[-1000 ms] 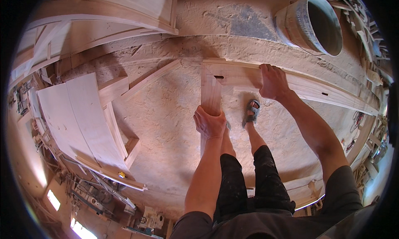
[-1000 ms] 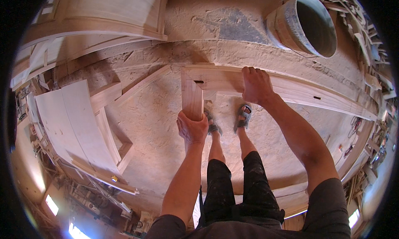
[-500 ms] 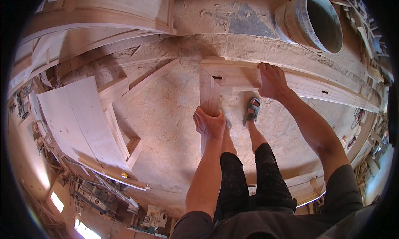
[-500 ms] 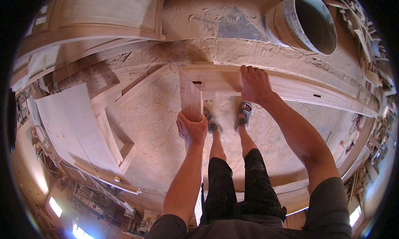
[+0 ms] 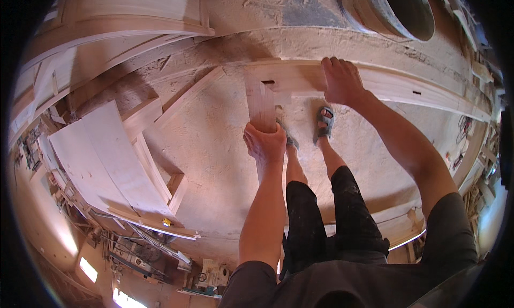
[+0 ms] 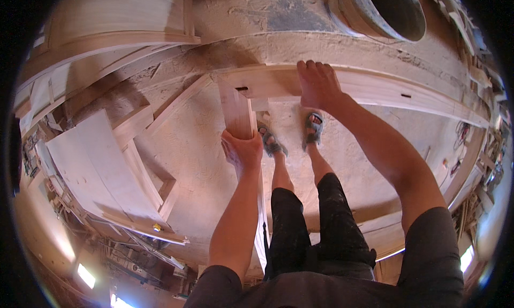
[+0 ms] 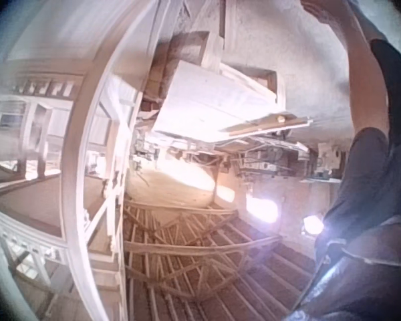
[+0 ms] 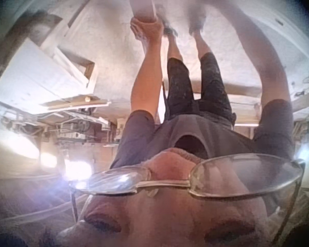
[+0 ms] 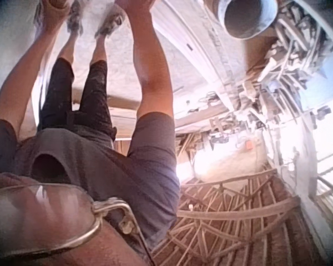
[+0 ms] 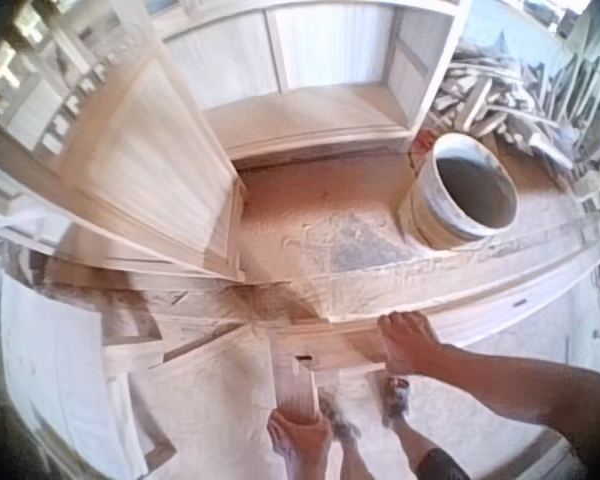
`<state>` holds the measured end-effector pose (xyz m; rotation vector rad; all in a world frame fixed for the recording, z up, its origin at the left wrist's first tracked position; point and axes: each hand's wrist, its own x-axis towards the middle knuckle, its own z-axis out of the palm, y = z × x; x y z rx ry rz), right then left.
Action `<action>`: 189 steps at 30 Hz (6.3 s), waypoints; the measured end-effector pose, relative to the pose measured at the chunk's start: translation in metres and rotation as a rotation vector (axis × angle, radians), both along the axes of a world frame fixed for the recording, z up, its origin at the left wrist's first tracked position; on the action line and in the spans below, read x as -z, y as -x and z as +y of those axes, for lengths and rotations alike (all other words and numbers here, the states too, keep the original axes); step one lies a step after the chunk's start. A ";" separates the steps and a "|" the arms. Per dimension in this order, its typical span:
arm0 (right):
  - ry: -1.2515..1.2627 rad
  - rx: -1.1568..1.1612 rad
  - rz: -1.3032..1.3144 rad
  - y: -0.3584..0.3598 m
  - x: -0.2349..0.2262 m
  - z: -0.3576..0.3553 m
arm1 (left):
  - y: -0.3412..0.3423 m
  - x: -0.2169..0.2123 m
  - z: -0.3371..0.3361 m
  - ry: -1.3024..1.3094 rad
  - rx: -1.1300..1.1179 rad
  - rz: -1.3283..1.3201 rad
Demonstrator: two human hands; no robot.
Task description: The person fits together the mitered corners of a large rectangular wooden frame by hand while it lies on the workshop floor, checking the alignment of each joint.
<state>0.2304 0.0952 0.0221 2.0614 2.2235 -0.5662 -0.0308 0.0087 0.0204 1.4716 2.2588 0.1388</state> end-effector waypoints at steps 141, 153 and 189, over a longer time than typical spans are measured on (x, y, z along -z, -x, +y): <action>-0.211 1.494 -0.116 -1.641 0.014 -0.934 | -1.833 -0.008 -0.526 -0.065 1.505 0.109; -0.206 1.498 -0.069 -1.645 0.004 -0.931 | -1.836 -0.022 -0.530 -0.012 1.460 0.127; -0.142 1.370 -0.096 -1.671 0.009 -0.876 | -1.827 -0.004 -0.513 0.057 1.469 0.002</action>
